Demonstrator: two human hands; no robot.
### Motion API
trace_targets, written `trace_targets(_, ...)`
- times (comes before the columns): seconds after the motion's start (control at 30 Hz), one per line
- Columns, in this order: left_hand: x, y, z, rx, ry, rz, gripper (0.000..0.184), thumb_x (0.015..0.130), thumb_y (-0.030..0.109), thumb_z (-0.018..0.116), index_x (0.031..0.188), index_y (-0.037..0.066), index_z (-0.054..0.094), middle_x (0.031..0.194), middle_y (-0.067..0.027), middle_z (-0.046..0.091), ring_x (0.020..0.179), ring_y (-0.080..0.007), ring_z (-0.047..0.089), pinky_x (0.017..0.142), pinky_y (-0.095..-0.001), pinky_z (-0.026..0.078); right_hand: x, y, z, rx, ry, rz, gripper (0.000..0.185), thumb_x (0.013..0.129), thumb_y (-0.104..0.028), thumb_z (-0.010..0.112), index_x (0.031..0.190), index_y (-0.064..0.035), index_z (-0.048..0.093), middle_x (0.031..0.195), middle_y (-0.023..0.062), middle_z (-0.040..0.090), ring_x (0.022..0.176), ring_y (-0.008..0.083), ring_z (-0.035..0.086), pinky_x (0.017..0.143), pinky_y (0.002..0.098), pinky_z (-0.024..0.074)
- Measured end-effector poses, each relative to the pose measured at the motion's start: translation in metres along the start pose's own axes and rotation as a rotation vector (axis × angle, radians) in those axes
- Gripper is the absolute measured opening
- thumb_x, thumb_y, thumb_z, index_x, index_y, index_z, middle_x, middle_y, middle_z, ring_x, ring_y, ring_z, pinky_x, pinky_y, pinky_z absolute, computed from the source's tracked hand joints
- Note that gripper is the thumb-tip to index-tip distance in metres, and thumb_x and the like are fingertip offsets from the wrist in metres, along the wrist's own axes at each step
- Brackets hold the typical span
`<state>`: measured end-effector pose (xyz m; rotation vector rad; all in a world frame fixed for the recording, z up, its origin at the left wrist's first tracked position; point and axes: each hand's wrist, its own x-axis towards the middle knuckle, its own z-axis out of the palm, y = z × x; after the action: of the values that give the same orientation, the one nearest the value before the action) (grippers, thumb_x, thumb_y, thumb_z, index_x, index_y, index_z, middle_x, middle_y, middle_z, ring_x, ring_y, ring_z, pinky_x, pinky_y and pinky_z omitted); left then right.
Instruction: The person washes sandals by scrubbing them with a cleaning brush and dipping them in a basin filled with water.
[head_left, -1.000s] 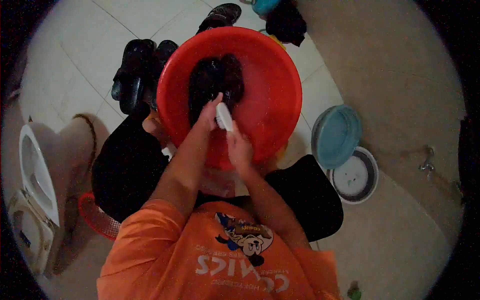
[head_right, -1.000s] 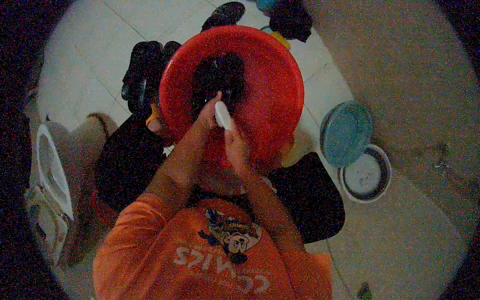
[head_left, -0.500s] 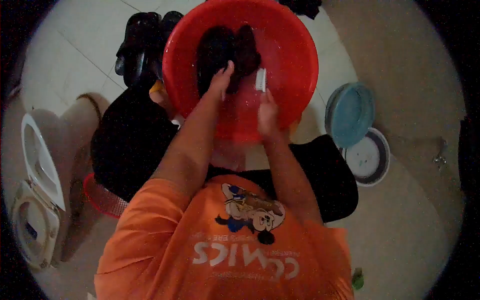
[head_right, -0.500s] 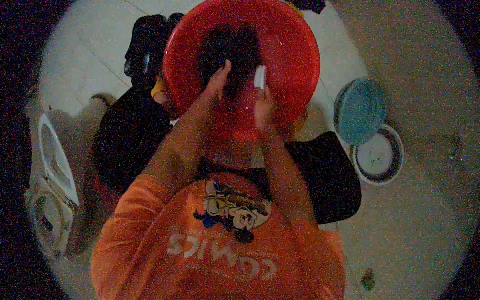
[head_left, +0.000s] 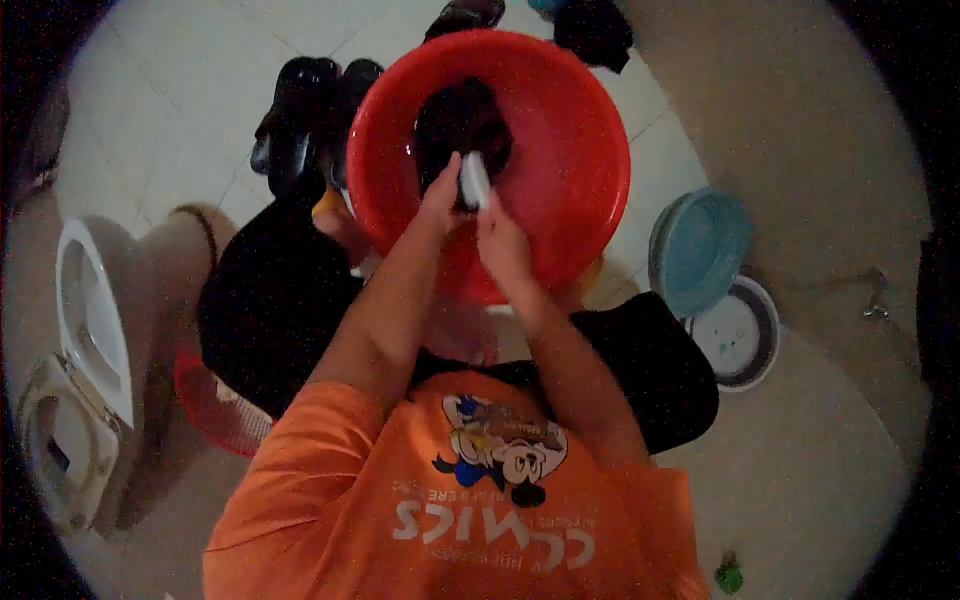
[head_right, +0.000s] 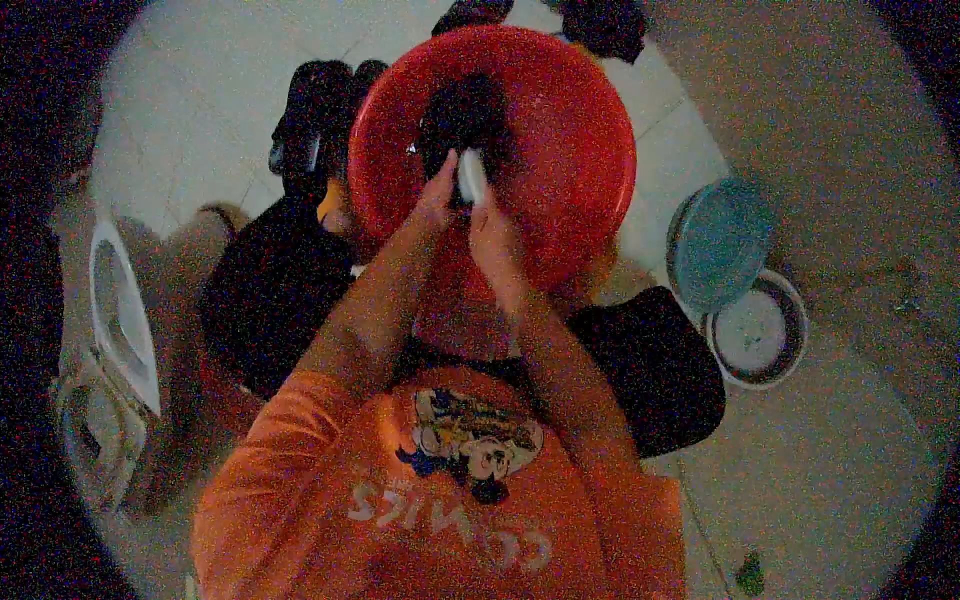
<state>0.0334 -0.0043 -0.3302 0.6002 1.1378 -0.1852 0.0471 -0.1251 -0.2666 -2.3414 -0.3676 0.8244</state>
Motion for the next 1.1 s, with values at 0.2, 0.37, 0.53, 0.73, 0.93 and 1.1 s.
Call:
trace_targets(0.2, -0.069, -0.006, 0.016, 0.241, 0.034, 0.065, 0.056, 0.074, 0.029, 0.059, 0.122, 0.010, 0.036, 0.108, -0.0089, 0.048, 0.093, -0.0248, 0.049, 0.071, -0.0433, 0.046, -0.029, 0.064, -0.002, 0.062, 0.544, -0.320, 0.042, 0.088, -0.025, 0.039, 0.125, -0.0045, 0.037, 0.092, 0.0195, 0.058, 0.080, 0.0313, 0.058, 0.065, 0.0419, 0.0458)
trace_targets(0.37, -0.081, -0.041, -0.001, 0.186, 0.046, 0.057, 0.054, 0.071, 0.019, 0.057, 0.120, 0.011, 0.037, 0.103, -0.0090, 0.050, 0.090, -0.0232, 0.050, 0.067, -0.0394, 0.046, 0.004, 0.170, 0.021, -0.156, 0.289, 0.434, 0.042, 0.084, -0.027, 0.045, 0.121, -0.0072, 0.041, 0.089, 0.0210, 0.058, 0.082, 0.0371, 0.057, 0.068, 0.0418, 0.0452)
trace_targets(0.53, -0.116, -0.007, 0.025, 0.289, 0.098, -0.016, 0.060, 0.070, 0.009, 0.056, 0.126, 0.012, 0.033, 0.103, -0.0097, 0.051, 0.091, -0.0225, 0.050, 0.072, -0.0371, 0.045, 0.031, 0.219, 0.062, 0.328, 0.086, 0.463, 0.041, 0.084, -0.024, 0.045, 0.117, -0.0011, 0.044, 0.088, 0.0202, 0.059, 0.081, 0.0364, 0.057, 0.067, 0.0408, 0.0451)
trace_targets(0.73, -0.074, -0.035, 0.006, 0.127, -0.016, 0.117, 0.065, 0.069, -0.001, 0.053, 0.130, 0.011, 0.030, 0.101, -0.0099, 0.054, 0.084, -0.0196, 0.053, 0.071, -0.0284, 0.044, -0.050, 0.053, -0.006, 0.198, 0.376, 0.003, 0.041, 0.084, -0.025, 0.045, 0.122, -0.0095, 0.043, 0.089, 0.0170, 0.058, 0.078, 0.0347, 0.057, 0.067, 0.0413, 0.0443)
trace_targets(0.93, -0.074, -0.060, -0.016, 0.411, -0.077, 0.230, 0.060, 0.070, -0.005, 0.050, 0.127, 0.011, 0.039, 0.080, -0.0041, 0.056, 0.057, -0.0094, 0.048, 0.051, -0.0214, 0.040, -0.040, -0.002, -0.019, -0.433, 0.116, 0.092, 0.042, 0.085, -0.035, 0.039, 0.124, -0.0193, 0.040, 0.084, 0.0194, 0.056, 0.072, 0.0375, 0.057, 0.062, 0.0486, 0.0453)
trace_targets(1.1, -0.085, -0.077, -0.024, 0.707, -0.065, 0.371, 0.057, 0.070, -0.001, 0.054, 0.124, 0.011, 0.042, 0.077, -0.0035, 0.056, 0.056, -0.0092, 0.047, 0.050, -0.0214, 0.040, -0.031, -0.020, -0.026, -0.403, 0.219, 0.217, 0.042, 0.085, -0.035, 0.040, 0.124, -0.0201, 0.039, 0.085, 0.0187, 0.055, 0.073, 0.0357, 0.057, 0.061, 0.0493, 0.0451)
